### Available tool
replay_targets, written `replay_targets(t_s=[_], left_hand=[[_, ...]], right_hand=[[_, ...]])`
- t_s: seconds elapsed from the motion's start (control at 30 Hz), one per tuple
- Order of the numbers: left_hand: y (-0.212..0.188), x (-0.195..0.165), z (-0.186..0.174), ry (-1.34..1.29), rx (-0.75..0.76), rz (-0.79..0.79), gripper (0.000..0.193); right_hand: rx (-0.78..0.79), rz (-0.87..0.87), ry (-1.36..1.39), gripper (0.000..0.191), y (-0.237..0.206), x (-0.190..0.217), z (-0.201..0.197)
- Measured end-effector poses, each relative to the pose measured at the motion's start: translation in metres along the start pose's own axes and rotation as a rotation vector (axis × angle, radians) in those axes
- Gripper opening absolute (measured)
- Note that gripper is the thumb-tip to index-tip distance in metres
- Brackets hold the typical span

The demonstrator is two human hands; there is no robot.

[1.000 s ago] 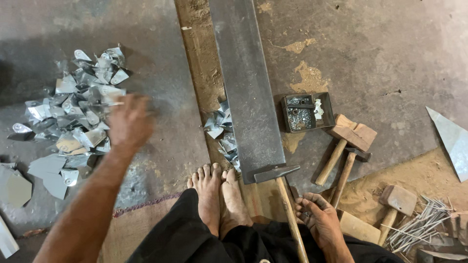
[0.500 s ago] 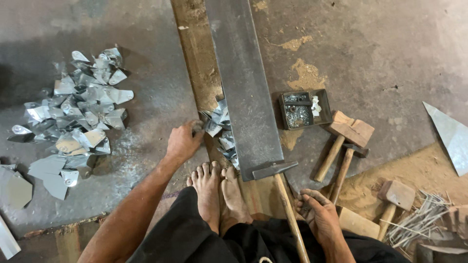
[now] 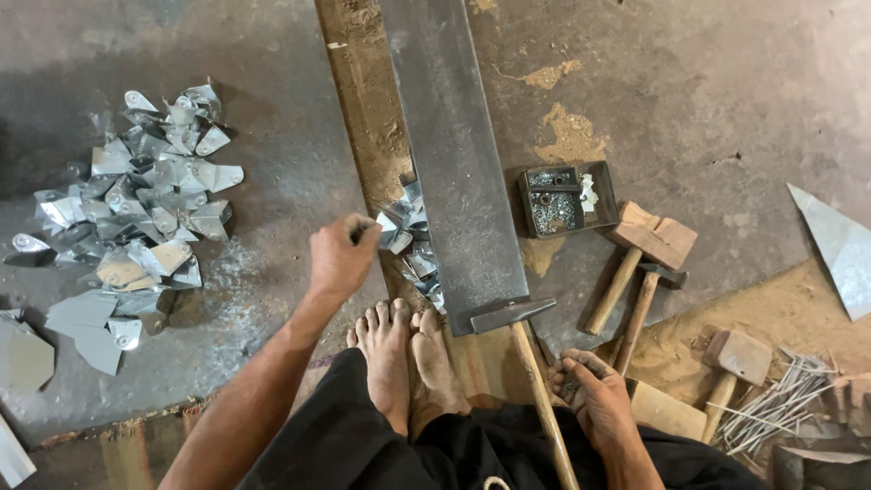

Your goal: The person sits on the floor and hammers small metal pieces flat on a long metal bar using a hammer, placing finished pieces on a growing pile beside them and picking up new pieces one at a time.

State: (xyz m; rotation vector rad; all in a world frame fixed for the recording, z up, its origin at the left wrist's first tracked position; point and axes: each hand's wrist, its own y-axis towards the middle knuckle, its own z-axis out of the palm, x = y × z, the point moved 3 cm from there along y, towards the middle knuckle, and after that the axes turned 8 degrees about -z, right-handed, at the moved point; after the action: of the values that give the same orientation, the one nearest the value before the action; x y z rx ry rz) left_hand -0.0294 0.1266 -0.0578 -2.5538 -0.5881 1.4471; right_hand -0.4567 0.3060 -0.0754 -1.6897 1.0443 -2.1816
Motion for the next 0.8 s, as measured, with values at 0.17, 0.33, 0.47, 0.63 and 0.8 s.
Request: replay_targets(t_s=[0.17, 0.33, 0.47, 0.63, 0.8], left_hand=[[0.002, 0.004, -0.024, 0.011, -0.102, 0.061, 0.025], [0.001, 0.012, -0.016, 0.493, 0.001, 0.176, 0.041], [-0.014, 0.023, -0.003, 0.498, -0.103, 0.261, 0.038], [-0.015, 0.021, -0.02, 0.464, -0.267, 0.33, 0.013], [-0.014, -0.037, -0.041, 0.263, -0.305, 0.699, 0.019]], right_hand=[[0.031, -0.014, 0.052, 0.018, 0.003, -0.003, -0.003], [0.04, -0.005, 0.035, 0.018, 0.007, -0.005, -0.006], [0.041, -0.006, 0.054, 0.018, 0.008, -0.006, -0.011], [0.046, -0.021, 0.075, 0.019, 0.004, 0.0, -0.006], [0.026, -0.161, -0.255, 0.024, -0.005, 0.051, 0.036]])
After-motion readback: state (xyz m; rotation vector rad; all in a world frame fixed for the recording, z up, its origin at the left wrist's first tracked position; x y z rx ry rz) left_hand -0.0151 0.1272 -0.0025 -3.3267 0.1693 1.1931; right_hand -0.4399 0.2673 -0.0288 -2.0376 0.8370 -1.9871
